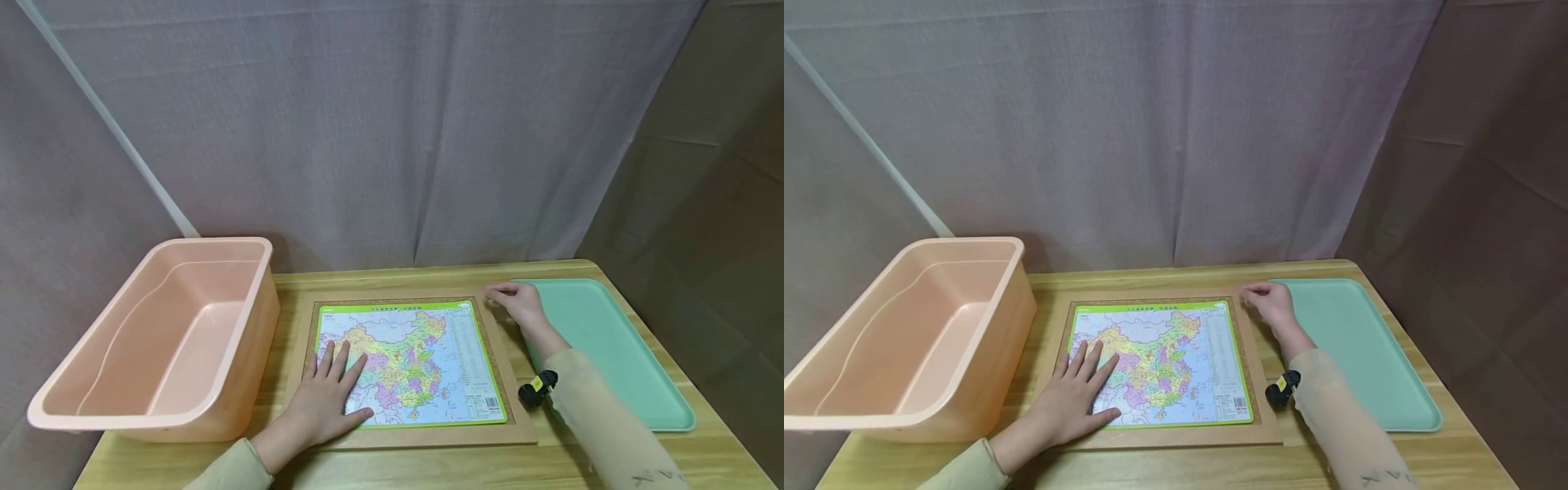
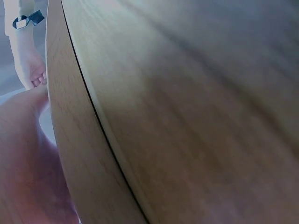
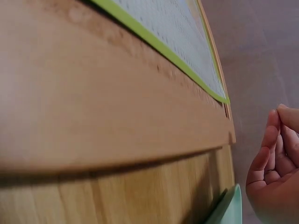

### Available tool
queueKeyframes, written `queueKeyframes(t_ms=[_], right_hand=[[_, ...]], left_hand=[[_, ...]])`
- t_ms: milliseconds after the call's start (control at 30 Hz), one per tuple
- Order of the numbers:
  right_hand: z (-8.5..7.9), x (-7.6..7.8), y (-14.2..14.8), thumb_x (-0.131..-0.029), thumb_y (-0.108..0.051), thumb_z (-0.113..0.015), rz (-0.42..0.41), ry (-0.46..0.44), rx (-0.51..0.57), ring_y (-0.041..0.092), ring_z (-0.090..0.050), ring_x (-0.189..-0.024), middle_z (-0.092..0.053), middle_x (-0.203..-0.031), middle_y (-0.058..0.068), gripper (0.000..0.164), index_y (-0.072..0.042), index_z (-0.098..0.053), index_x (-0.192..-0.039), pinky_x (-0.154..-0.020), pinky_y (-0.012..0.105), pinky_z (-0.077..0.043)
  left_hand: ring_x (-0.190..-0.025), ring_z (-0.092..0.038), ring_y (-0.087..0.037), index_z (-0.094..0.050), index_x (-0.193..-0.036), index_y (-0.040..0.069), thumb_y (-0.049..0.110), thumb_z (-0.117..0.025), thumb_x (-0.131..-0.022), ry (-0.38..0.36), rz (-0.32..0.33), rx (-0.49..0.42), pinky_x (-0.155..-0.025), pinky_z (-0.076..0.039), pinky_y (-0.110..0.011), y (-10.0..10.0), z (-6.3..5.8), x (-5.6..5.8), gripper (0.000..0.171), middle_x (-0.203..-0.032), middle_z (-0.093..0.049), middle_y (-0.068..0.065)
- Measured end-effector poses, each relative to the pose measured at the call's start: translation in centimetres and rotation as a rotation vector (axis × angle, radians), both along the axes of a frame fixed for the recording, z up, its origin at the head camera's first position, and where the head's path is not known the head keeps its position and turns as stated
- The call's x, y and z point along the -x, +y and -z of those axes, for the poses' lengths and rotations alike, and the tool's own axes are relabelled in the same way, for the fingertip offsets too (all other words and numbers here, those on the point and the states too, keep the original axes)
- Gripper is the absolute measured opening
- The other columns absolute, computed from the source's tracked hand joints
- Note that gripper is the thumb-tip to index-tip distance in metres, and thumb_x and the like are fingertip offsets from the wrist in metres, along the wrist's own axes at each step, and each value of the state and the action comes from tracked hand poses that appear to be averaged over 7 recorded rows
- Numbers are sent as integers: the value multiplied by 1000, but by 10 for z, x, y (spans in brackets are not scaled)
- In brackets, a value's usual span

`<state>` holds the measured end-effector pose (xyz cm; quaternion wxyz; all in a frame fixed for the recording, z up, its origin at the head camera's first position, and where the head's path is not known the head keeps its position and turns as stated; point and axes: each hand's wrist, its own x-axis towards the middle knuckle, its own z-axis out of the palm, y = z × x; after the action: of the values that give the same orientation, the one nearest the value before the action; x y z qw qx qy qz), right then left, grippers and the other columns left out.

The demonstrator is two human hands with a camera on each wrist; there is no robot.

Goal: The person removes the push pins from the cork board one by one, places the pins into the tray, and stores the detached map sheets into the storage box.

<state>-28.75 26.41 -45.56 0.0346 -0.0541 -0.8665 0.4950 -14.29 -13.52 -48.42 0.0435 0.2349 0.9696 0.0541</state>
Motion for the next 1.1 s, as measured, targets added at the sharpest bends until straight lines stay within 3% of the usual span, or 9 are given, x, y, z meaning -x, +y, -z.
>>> queueKeyframes(t_ms=[133, 267, 600, 867, 1100], right_hand=[[0, -3, 9, -103, -24, -71, 2, -8, 20, -5, -61, -84, -76, -99, -8, 40, 8, -72, -127, -80, 22, -55], [1, -6, 18, -105, -26, -69, 0, -11, 44, -4, -64, -87, -73, -99, -14, 42, 8, -70, -130, -83, 22, -58], [7, -9, 38, -103, -30, -71, 44, -29, -18, -13, -56, -86, -77, -118, 3, 45, 6, -71, -131, -79, 15, -52], [13, -13, 54, -103, -33, -71, 36, -44, -30, -12, -57, -81, -75, -100, -16, 49, 7, -70, -133, -74, 18, -52], [16, -18, 64, -104, -34, -70, 59, -54, -35, -14, -56, -82, -69, -94, -24, 50, 6, -70, -134, -74, 14, -51]], left_hand=[[-162, -19, -50, -28, -170, 22, 77, -50, -98, 2, 0, 9, -125, -24, -74, 0, 1, 0, 93, -177, -21, -21], [-161, -20, -51, -29, -170, 21, 76, -51, -98, 9, 2, 5, -124, -25, -74, 0, 0, -1, 93, -176, -21, -21], [-161, -21, -52, -30, -169, 21, 76, -51, -98, 20, 0, 0, -124, -26, -73, 0, -2, 0, 93, -176, -23, -22], [-161, -22, -52, -30, -169, 21, 77, -51, -98, 20, 1, 5, -124, -26, -73, 0, -1, 0, 93, -176, -23, -22], [-161, -21, -52, -29, -170, 21, 78, -50, -98, 20, 2, 3, -124, -26, -73, 0, 2, 0, 94, -176, -23, -22]])
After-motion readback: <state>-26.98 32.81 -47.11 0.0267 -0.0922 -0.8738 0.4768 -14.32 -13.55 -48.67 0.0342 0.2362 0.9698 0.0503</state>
